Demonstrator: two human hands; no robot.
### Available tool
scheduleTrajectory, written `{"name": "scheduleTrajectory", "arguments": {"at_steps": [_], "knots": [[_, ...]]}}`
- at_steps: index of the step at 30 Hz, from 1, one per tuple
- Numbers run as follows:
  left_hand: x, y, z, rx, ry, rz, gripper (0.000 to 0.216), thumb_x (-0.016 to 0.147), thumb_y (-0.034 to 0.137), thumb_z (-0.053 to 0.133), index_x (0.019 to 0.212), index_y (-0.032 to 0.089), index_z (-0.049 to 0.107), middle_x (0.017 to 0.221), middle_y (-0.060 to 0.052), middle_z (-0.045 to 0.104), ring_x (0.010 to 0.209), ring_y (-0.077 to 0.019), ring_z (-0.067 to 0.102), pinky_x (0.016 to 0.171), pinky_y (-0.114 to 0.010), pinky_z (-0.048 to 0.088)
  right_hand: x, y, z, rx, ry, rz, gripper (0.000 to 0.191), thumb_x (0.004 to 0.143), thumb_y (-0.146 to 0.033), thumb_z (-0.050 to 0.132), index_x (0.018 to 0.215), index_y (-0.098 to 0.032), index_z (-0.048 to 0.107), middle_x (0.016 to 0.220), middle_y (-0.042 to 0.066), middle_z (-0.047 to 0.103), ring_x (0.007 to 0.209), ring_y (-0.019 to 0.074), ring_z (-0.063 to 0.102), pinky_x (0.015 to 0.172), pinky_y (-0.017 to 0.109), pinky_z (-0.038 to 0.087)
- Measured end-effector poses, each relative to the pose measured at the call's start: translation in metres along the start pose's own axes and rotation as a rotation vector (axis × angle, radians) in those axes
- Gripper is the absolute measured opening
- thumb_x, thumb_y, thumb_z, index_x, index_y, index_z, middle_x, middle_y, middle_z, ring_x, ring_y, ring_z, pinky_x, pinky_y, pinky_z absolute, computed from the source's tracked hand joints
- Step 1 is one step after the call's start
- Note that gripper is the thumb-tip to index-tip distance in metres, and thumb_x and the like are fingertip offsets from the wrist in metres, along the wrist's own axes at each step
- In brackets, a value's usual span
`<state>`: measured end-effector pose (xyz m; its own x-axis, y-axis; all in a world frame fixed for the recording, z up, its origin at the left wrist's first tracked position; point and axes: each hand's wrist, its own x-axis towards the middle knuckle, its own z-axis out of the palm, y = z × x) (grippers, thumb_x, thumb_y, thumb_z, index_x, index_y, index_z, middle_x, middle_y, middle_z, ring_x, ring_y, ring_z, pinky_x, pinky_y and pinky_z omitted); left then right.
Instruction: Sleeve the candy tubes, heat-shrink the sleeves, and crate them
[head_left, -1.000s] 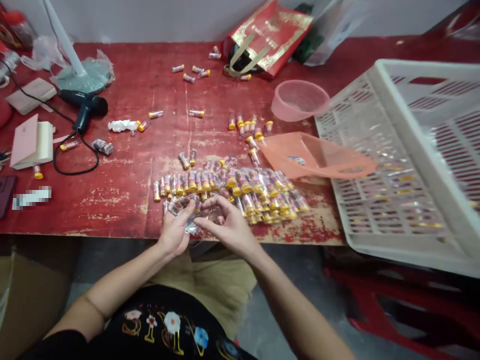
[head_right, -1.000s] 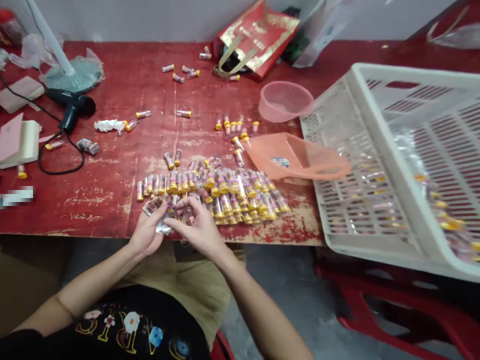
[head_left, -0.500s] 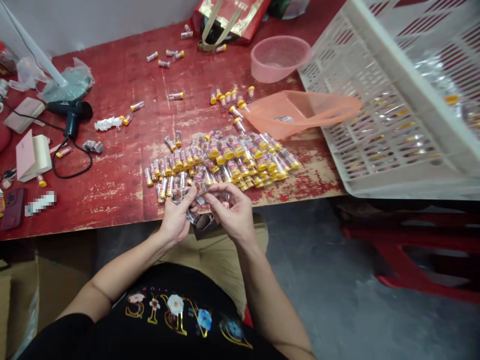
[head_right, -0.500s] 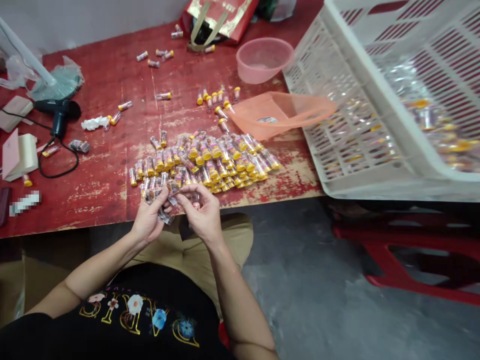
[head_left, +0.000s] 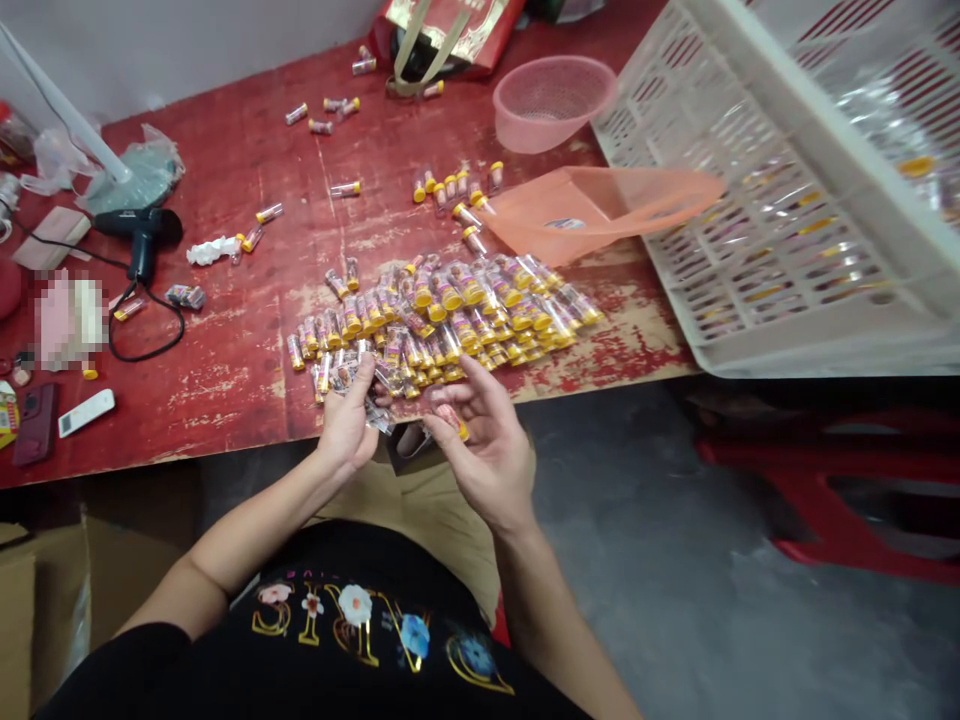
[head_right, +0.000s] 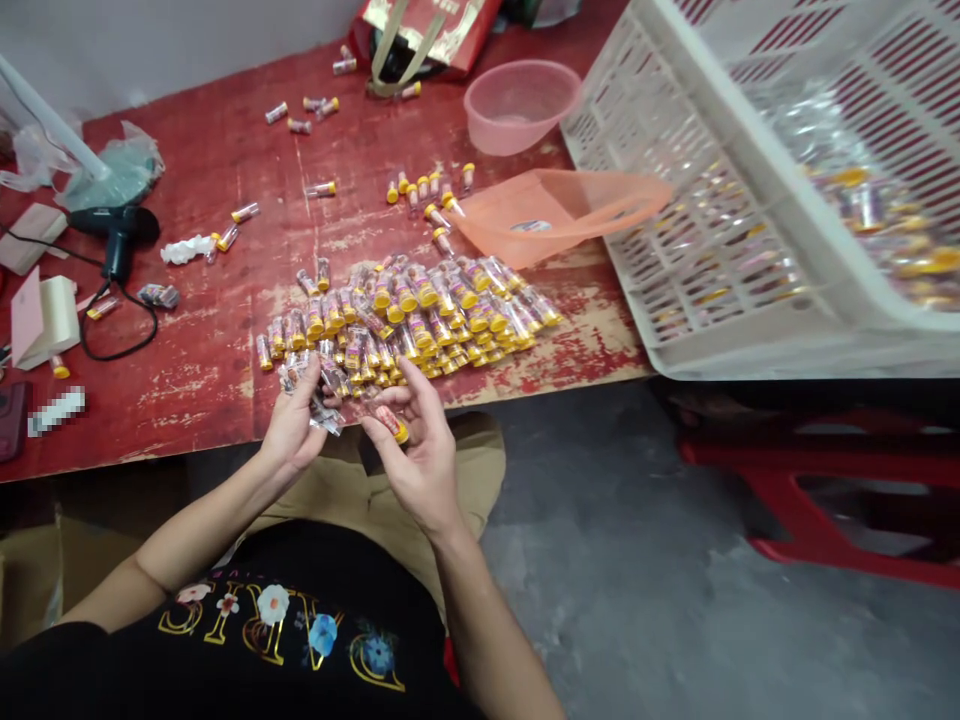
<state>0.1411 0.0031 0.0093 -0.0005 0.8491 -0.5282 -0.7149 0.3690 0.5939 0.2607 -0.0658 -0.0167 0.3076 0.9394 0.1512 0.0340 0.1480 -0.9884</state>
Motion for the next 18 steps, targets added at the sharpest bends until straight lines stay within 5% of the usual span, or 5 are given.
{"name": "scheduleTrajectory", "arguments": {"at_steps": [7, 11, 15, 18], "knots": [[-0.007, -0.008, 0.003, 0.100, -0.114, -0.010, 0.052, 0.053, 0.038, 0.099, 0.080, 0.013, 0.063, 0.066, 0.006, 0.059, 0.053, -0.0035, 0.051, 0.050, -0.017, 0.038, -0.004, -0.011, 0.004, -0.267, 0.116, -0.310, 0.022, 0.088, -0.019, 0.074, 0.109, -0.024, 0.068, 0.103, 0.005, 0.073, 0.095, 0.0189, 0.071, 0.089, 0.036, 0.060], [-0.017, -0.010, 0.006, 0.167, -0.159, -0.015, 0.054, 0.055, 0.042, 0.098, 0.087, 0.014, 0.065, 0.073, 0.004, 0.064, 0.056, -0.0052, 0.057, 0.052, -0.018, 0.045, -0.002, -0.010, 0.002, -0.452, 0.176, -0.475, 0.032, 0.093, -0.021, 0.068, 0.124, -0.025, 0.067, 0.110, 0.010, 0.069, 0.105, 0.0228, 0.067, 0.093, 0.040, 0.059], [-0.022, -0.008, 0.006, 0.236, -0.195, 0.027, 0.052, 0.058, 0.043, 0.097, 0.085, 0.016, 0.062, 0.069, 0.005, 0.062, 0.051, -0.0048, 0.054, 0.051, -0.019, 0.045, -0.008, -0.008, -0.003, -0.356, -0.073, -0.398, 0.056, 0.103, -0.026, 0.046, 0.158, -0.024, 0.038, 0.146, 0.016, 0.055, 0.137, 0.0265, 0.054, 0.111, 0.049, 0.052], [-0.020, -0.005, 0.004, 0.276, -0.208, 0.059, 0.052, 0.061, 0.046, 0.095, 0.086, 0.016, 0.061, 0.067, 0.006, 0.061, 0.047, -0.0036, 0.051, 0.048, -0.019, 0.044, -0.010, -0.007, -0.006, -0.205, -0.170, -0.378, 0.057, 0.100, -0.020, 0.054, 0.155, -0.030, 0.045, 0.150, 0.011, 0.057, 0.138, 0.0259, 0.056, 0.114, 0.049, 0.051]]}}
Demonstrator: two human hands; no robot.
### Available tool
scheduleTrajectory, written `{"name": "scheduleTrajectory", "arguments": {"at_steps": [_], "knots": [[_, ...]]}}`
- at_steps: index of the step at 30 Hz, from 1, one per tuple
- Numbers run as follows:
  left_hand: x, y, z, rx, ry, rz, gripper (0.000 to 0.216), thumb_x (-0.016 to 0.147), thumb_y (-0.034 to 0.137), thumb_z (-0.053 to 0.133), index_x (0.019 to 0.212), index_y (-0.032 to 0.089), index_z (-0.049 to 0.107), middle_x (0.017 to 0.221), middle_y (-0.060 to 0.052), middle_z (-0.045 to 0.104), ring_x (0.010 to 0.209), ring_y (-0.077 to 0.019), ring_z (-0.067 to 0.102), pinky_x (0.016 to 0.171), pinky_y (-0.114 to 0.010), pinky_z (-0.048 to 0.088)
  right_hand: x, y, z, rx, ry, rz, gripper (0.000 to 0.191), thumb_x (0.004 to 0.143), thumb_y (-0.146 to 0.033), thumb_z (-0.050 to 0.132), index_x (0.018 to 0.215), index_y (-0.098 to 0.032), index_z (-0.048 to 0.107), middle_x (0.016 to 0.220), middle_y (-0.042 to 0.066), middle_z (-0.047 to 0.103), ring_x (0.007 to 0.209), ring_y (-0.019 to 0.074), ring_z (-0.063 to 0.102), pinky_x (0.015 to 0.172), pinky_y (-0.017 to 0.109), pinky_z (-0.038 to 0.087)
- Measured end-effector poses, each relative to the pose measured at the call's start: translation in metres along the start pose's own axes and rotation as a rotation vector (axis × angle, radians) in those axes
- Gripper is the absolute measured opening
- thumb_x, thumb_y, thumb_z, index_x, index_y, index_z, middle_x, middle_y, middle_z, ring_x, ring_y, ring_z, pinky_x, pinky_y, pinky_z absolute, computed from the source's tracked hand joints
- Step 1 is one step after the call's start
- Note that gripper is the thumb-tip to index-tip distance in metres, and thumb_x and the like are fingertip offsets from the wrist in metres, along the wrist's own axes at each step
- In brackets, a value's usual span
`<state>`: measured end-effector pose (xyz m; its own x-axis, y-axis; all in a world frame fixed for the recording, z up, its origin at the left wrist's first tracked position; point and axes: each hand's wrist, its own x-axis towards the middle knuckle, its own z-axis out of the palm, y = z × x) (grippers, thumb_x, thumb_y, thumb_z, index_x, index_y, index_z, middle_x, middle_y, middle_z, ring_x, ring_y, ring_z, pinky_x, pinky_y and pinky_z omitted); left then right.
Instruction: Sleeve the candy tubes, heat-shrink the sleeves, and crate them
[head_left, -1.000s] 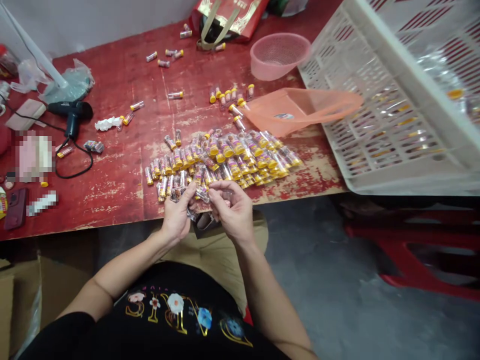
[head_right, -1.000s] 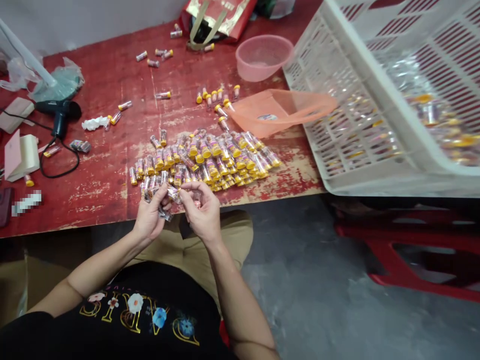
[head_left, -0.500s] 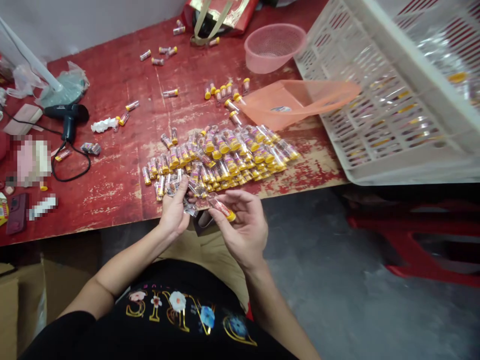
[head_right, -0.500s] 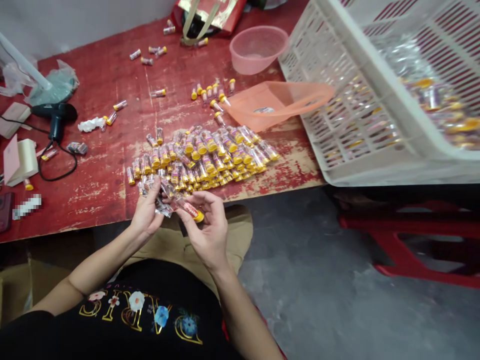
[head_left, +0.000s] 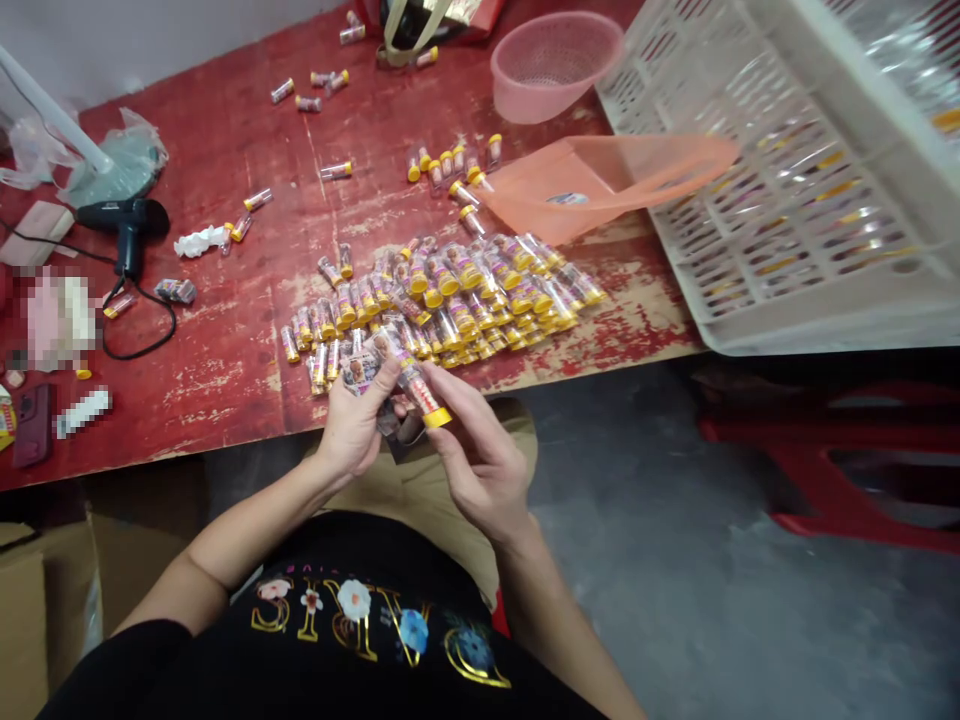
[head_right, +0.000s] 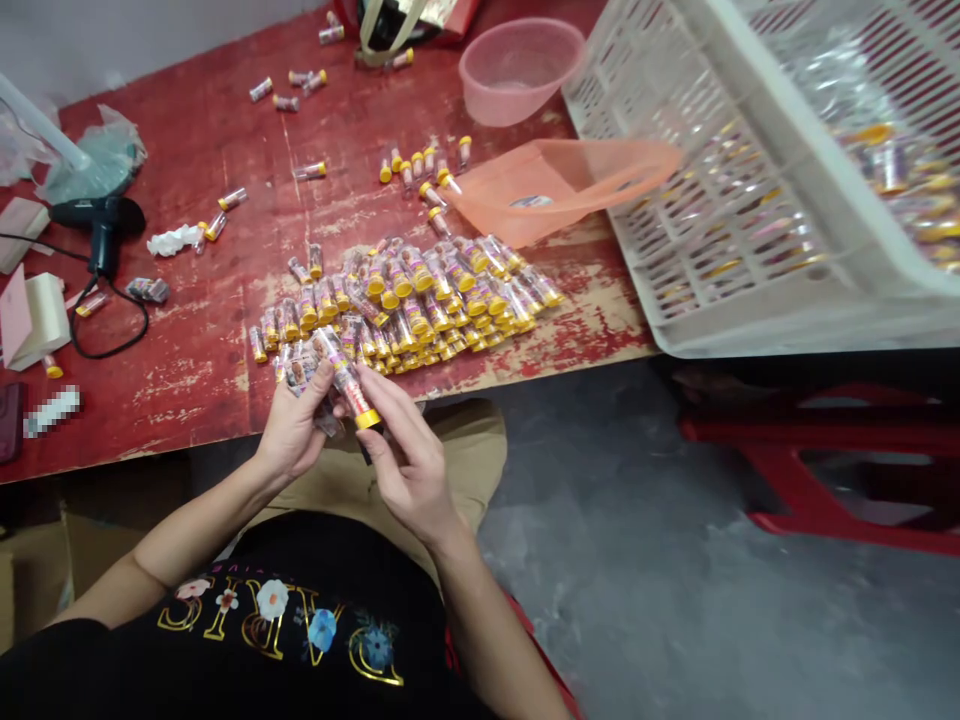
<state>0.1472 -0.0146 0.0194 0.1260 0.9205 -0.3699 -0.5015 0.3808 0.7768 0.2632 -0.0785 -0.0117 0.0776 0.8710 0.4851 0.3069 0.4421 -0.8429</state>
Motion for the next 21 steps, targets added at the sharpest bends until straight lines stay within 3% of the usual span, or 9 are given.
{"name": "scheduleTrajectory", "arguments": {"at_steps": [4, 9, 16, 21], "knots": [[-0.002, 0.002, -0.003, 0.019, 0.004, -0.001, 0.068, 0.059, 0.046, 0.096, 0.113, 0.020, 0.063, 0.073, 0.007, 0.066, 0.044, -0.0042, 0.052, 0.044, -0.018, 0.042, 0.002, -0.001, 0.003, 0.026, 0.189, 0.024, 0.049, 0.090, -0.014, 0.071, 0.135, -0.033, 0.068, 0.130, 0.007, 0.071, 0.116, 0.0248, 0.070, 0.101, 0.045, 0.060], [-0.010, 0.005, -0.005, 0.062, -0.017, 0.006, 0.086, 0.059, 0.046, 0.096, 0.132, 0.023, 0.059, 0.068, 0.007, 0.065, 0.043, -0.0054, 0.054, 0.044, -0.018, 0.041, 0.005, -0.008, 0.008, 0.065, 0.247, 0.078, 0.044, 0.091, -0.008, 0.065, 0.125, -0.034, 0.074, 0.120, 0.004, 0.076, 0.108, 0.0211, 0.074, 0.096, 0.042, 0.062], [-0.018, 0.000, -0.008, 0.069, -0.021, 0.004, 0.079, 0.062, 0.044, 0.095, 0.130, 0.022, 0.061, 0.073, 0.005, 0.068, 0.044, -0.0057, 0.055, 0.045, -0.020, 0.043, 0.005, -0.015, 0.016, 0.016, 0.426, 0.104, 0.031, 0.085, -0.010, 0.074, 0.107, -0.031, 0.080, 0.100, 0.002, 0.080, 0.090, 0.0195, 0.076, 0.083, 0.039, 0.065], [-0.018, -0.002, -0.011, 0.070, -0.025, -0.007, 0.070, 0.064, 0.044, 0.094, 0.124, 0.023, 0.064, 0.072, 0.005, 0.068, 0.045, -0.0057, 0.055, 0.044, -0.020, 0.041, 0.006, -0.014, 0.019, -0.022, 0.464, 0.109, 0.024, 0.085, -0.011, 0.076, 0.099, -0.029, 0.080, 0.093, 0.002, 0.079, 0.085, 0.0188, 0.075, 0.079, 0.038, 0.065]]}}
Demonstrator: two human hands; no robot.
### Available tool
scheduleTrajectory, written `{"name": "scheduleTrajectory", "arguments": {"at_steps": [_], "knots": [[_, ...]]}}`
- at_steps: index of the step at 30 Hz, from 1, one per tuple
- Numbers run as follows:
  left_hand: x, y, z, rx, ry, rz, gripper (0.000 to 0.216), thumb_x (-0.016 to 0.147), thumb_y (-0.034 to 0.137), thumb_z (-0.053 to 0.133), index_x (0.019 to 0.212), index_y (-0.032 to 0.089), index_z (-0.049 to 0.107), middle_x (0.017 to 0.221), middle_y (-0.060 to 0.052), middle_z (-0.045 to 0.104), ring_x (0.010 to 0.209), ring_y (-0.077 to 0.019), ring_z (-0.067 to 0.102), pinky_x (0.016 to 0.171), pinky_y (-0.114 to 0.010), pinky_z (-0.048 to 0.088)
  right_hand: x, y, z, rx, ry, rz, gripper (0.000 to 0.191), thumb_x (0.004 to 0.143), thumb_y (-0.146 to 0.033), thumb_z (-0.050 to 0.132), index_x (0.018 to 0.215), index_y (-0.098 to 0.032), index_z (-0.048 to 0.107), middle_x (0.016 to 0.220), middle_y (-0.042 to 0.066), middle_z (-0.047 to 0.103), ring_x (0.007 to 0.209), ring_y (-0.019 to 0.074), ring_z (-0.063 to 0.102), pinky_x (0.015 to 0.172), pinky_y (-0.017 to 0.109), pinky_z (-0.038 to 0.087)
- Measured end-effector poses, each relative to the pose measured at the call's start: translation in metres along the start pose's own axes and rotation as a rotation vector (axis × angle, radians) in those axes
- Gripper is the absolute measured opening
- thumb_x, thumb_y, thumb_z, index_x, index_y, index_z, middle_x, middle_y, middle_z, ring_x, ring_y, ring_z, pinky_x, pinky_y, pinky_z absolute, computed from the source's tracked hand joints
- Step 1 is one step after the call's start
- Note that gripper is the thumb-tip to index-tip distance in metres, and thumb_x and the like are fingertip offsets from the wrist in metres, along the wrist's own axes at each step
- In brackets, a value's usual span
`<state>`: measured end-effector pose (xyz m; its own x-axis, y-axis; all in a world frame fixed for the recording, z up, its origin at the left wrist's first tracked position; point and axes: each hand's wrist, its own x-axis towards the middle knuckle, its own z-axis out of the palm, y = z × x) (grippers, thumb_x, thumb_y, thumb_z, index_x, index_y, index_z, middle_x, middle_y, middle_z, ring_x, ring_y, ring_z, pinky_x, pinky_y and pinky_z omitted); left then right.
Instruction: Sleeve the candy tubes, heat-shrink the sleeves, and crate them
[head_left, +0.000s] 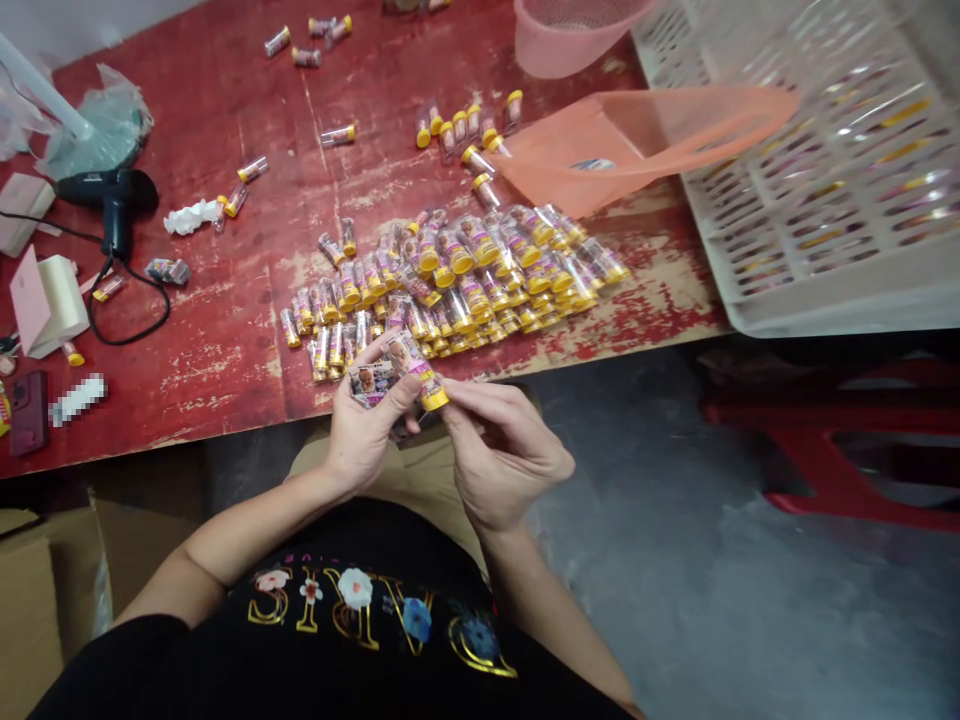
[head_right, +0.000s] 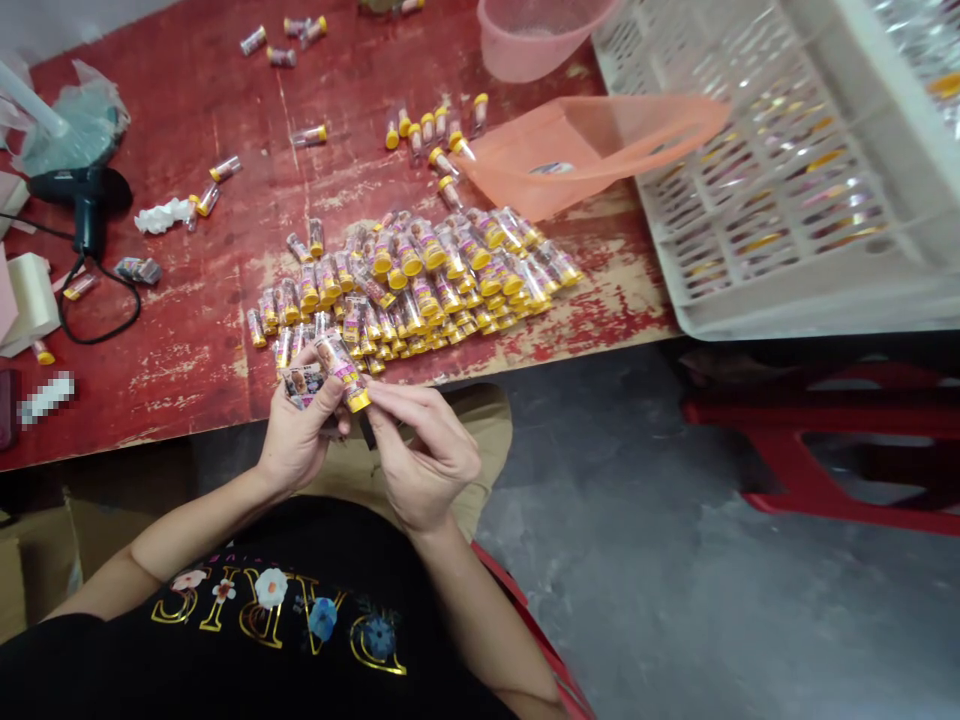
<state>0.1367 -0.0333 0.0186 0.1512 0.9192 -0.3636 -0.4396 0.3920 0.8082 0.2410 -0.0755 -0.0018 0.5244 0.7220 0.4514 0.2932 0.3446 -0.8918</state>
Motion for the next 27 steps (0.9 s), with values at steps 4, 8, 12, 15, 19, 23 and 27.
{"name": "scheduleTrajectory", "arguments": {"at_steps": [4, 8, 12, 15, 19, 23, 27], "knots": [[0.002, 0.001, 0.001, -0.007, 0.019, -0.007, 0.076, 0.061, 0.045, 0.095, 0.126, 0.023, 0.063, 0.075, 0.005, 0.069, 0.044, -0.0055, 0.054, 0.044, -0.020, 0.042, 0.000, 0.003, 0.001, -0.094, 0.020, 0.004, 0.019, 0.085, -0.017, 0.077, 0.099, -0.029, 0.079, 0.090, 0.002, 0.078, 0.080, 0.0179, 0.074, 0.073, 0.036, 0.064], [0.004, 0.002, 0.002, -0.031, 0.037, -0.016, 0.080, 0.059, 0.045, 0.096, 0.127, 0.022, 0.062, 0.076, 0.005, 0.070, 0.044, -0.0054, 0.055, 0.043, -0.020, 0.041, 0.002, 0.004, 0.005, -0.098, 0.025, -0.039, 0.023, 0.085, -0.013, 0.077, 0.099, -0.031, 0.080, 0.087, 0.001, 0.077, 0.078, 0.0165, 0.073, 0.071, 0.033, 0.062], [0.007, 0.003, 0.000, -0.062, 0.066, -0.042, 0.085, 0.055, 0.045, 0.098, 0.128, 0.020, 0.062, 0.069, 0.006, 0.068, 0.043, -0.0062, 0.054, 0.041, -0.020, 0.039, 0.003, 0.006, 0.010, -0.101, 0.017, -0.049, 0.023, 0.085, -0.012, 0.076, 0.098, -0.030, 0.080, 0.085, 0.000, 0.076, 0.077, 0.0164, 0.071, 0.070, 0.033, 0.060], [0.011, 0.002, -0.002, -0.094, 0.074, -0.036, 0.090, 0.053, 0.044, 0.099, 0.132, 0.020, 0.061, 0.070, 0.006, 0.068, 0.043, -0.0055, 0.053, 0.043, -0.020, 0.041, 0.005, 0.008, 0.012, -0.118, 0.000, -0.057, 0.023, 0.085, -0.013, 0.076, 0.099, -0.030, 0.080, 0.086, 0.001, 0.075, 0.077, 0.0169, 0.071, 0.070, 0.033, 0.059], [0.015, 0.001, -0.004, -0.095, 0.080, -0.033, 0.089, 0.056, 0.046, 0.097, 0.134, 0.023, 0.061, 0.073, 0.006, 0.068, 0.046, -0.0047, 0.053, 0.046, -0.020, 0.043, 0.009, 0.012, 0.018, -0.099, -0.024, -0.070, 0.029, 0.084, -0.008, 0.076, 0.100, -0.030, 0.080, 0.087, 0.000, 0.074, 0.078, 0.0162, 0.070, 0.071, 0.032, 0.058], [0.019, 0.002, -0.006, -0.114, 0.096, -0.035, 0.087, 0.055, 0.045, 0.098, 0.132, 0.023, 0.063, 0.075, 0.005, 0.068, 0.049, -0.0051, 0.053, 0.046, -0.019, 0.043, 0.009, 0.014, 0.021, -0.124, -0.056, -0.092, 0.024, 0.085, -0.010, 0.075, 0.099, -0.029, 0.079, 0.088, 0.001, 0.075, 0.080, 0.0176, 0.071, 0.074, 0.035, 0.059], [0.026, 0.007, -0.009, -0.150, 0.092, -0.038, 0.080, 0.058, 0.047, 0.097, 0.126, 0.021, 0.064, 0.081, 0.003, 0.071, 0.047, -0.0049, 0.055, 0.045, -0.019, 0.044, 0.023, 0.010, 0.022, -0.143, -0.087, -0.123, 0.021, 0.086, -0.012, 0.073, 0.100, -0.028, 0.078, 0.089, 0.001, 0.074, 0.080, 0.0173, 0.070, 0.072, 0.034, 0.059]]}}
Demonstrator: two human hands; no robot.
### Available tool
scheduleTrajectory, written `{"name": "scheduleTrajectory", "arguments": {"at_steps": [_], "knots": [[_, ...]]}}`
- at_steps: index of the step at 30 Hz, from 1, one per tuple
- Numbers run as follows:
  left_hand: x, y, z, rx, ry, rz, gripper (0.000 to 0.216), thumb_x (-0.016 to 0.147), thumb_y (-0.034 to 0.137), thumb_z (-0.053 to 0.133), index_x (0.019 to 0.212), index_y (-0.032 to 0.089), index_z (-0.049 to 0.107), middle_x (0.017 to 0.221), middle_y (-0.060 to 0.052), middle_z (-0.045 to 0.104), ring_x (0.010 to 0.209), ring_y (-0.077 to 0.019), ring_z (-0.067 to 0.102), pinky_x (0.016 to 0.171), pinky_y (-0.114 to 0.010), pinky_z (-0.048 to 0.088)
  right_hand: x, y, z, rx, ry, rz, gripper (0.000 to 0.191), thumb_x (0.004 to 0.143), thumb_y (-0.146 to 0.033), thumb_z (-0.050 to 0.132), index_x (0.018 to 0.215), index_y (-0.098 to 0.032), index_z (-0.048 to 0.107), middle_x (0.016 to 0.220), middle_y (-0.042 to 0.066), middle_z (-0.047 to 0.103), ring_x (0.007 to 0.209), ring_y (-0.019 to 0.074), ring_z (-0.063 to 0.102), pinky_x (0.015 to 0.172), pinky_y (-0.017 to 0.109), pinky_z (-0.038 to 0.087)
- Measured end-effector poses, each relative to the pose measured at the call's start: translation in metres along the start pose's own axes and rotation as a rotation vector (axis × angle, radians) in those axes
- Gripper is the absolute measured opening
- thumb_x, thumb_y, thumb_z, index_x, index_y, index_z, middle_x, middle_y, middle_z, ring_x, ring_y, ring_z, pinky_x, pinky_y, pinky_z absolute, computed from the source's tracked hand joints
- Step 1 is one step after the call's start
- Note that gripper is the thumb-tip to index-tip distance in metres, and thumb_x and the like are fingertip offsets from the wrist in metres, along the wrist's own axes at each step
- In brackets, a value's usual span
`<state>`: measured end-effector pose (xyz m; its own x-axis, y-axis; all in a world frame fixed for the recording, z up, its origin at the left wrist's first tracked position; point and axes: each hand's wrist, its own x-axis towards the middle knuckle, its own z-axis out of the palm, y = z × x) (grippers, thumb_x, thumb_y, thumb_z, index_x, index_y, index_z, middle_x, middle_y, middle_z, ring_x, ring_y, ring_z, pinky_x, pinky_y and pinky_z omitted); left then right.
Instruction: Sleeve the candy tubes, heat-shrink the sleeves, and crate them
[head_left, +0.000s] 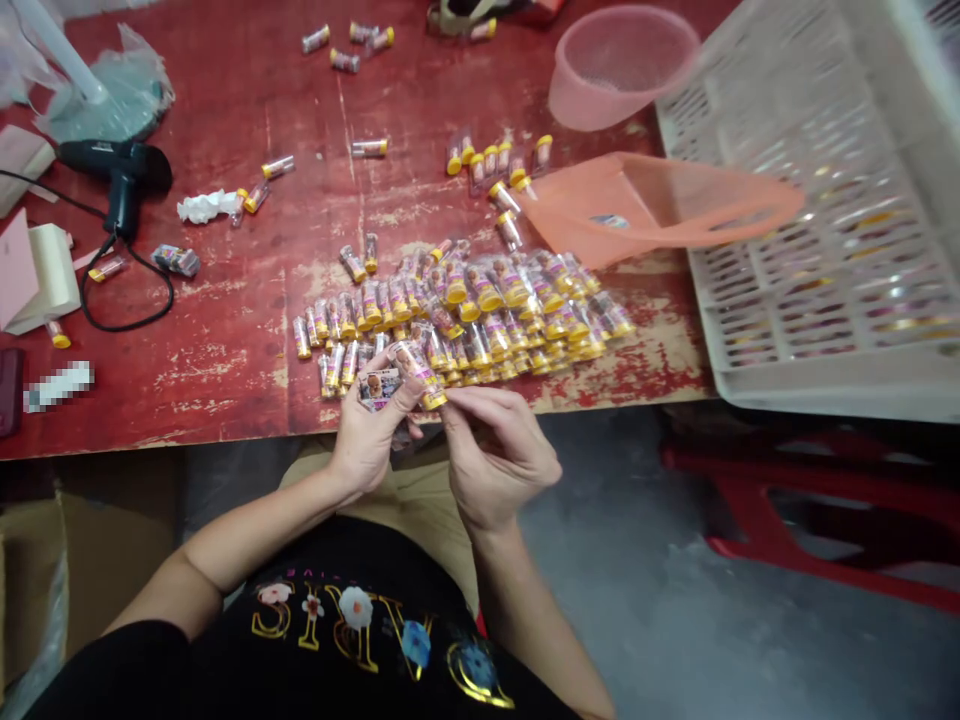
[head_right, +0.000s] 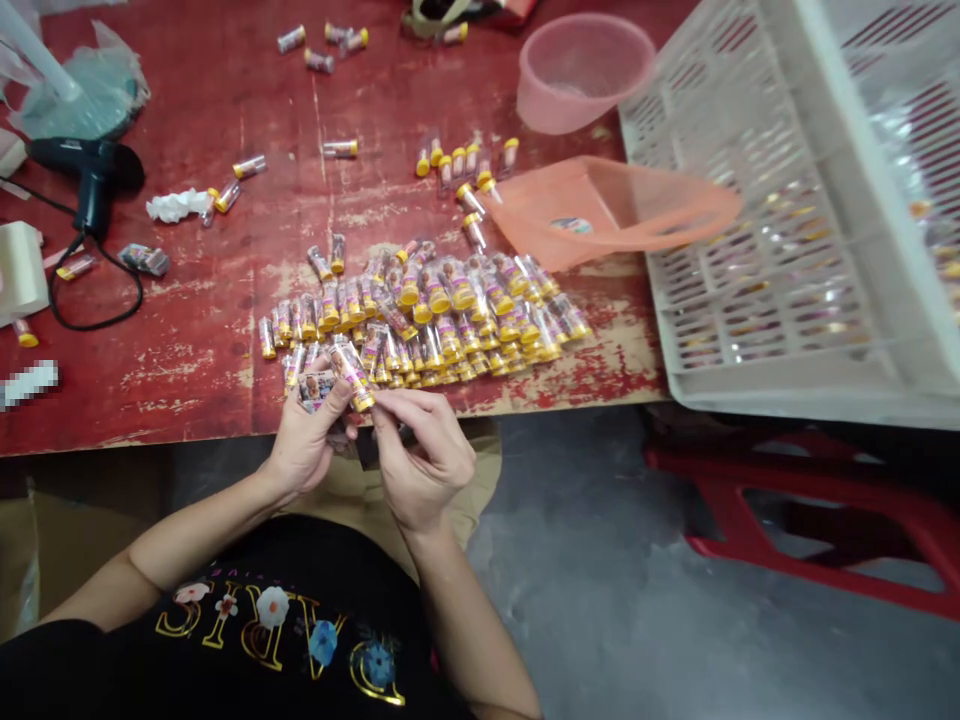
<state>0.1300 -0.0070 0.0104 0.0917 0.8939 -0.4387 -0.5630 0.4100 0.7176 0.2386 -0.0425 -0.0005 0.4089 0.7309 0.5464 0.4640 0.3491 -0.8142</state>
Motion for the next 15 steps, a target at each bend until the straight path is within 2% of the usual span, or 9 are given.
{"name": "scheduleTrajectory", "arguments": {"at_steps": [2, 4, 7, 9, 12, 15], "knots": [[0.006, 0.006, -0.004, -0.040, 0.001, -0.031, 0.074, 0.063, 0.050, 0.093, 0.124, 0.020, 0.064, 0.090, -0.002, 0.074, 0.054, -0.0084, 0.063, 0.047, -0.019, 0.046, 0.028, 0.004, 0.005, -0.022, -0.027, -0.068, 0.021, 0.087, -0.012, 0.072, 0.100, -0.028, 0.077, 0.090, 0.002, 0.074, 0.081, 0.0170, 0.069, 0.071, 0.033, 0.057], [0.014, 0.013, -0.010, -0.114, 0.043, -0.076, 0.063, 0.073, 0.047, 0.088, 0.123, 0.018, 0.063, 0.095, -0.007, 0.076, 0.068, -0.0144, 0.071, 0.051, -0.020, 0.048, 0.070, 0.015, 0.022, -0.101, -0.113, -0.154, 0.015, 0.089, -0.015, 0.070, 0.097, -0.026, 0.077, 0.089, 0.003, 0.074, 0.080, 0.0172, 0.068, 0.071, 0.032, 0.055], [0.025, 0.026, -0.025, -0.216, 0.135, -0.101, 0.041, 0.085, 0.029, 0.077, 0.120, 0.013, 0.063, 0.094, -0.010, 0.077, 0.079, -0.0183, 0.075, 0.057, -0.021, 0.051, 0.142, 0.044, 0.072, -0.375, -0.374, -0.184, 0.012, 0.091, -0.020, 0.065, 0.090, -0.020, 0.077, 0.090, 0.006, 0.073, 0.080, 0.0184, 0.066, 0.074, 0.033, 0.051], [0.031, 0.035, -0.037, -0.248, 0.161, -0.085, 0.036, 0.086, 0.019, 0.073, 0.119, 0.011, 0.063, 0.092, -0.010, 0.077, 0.078, -0.0176, 0.075, 0.059, -0.021, 0.052, 0.177, 0.066, 0.111, -0.634, -0.568, -0.164, 0.018, 0.092, -0.017, 0.060, 0.095, -0.016, 0.078, 0.099, 0.010, 0.074, 0.090, 0.0223, 0.067, 0.079, 0.035, 0.049], [0.038, 0.047, -0.060, -0.283, 0.190, -0.051, 0.040, 0.083, 0.013, 0.073, 0.122, 0.010, 0.064, 0.089, -0.009, 0.077, 0.075, -0.0172, 0.075, 0.059, -0.021, 0.053, 0.198, 0.093, 0.153, -0.914, -0.913, -0.148, 0.026, 0.093, -0.015, 0.054, 0.104, -0.013, 0.077, 0.115, 0.016, 0.073, 0.104, 0.0268, 0.067, 0.081, 0.033, 0.047], [0.045, 0.060, -0.084, -0.315, 0.283, -0.026, 0.032, 0.086, 0.008, 0.069, 0.118, 0.009, 0.066, 0.088, -0.008, 0.077, 0.072, -0.0157, 0.074, 0.059, -0.021, 0.055, 0.199, 0.113, 0.172, -0.974, -1.146, -0.114, 0.018, 0.084, -0.017, 0.065, 0.095, -0.016, 0.080, 0.103, 0.013, 0.076, 0.098, 0.0258, 0.069, 0.081, 0.030, 0.049]]}}
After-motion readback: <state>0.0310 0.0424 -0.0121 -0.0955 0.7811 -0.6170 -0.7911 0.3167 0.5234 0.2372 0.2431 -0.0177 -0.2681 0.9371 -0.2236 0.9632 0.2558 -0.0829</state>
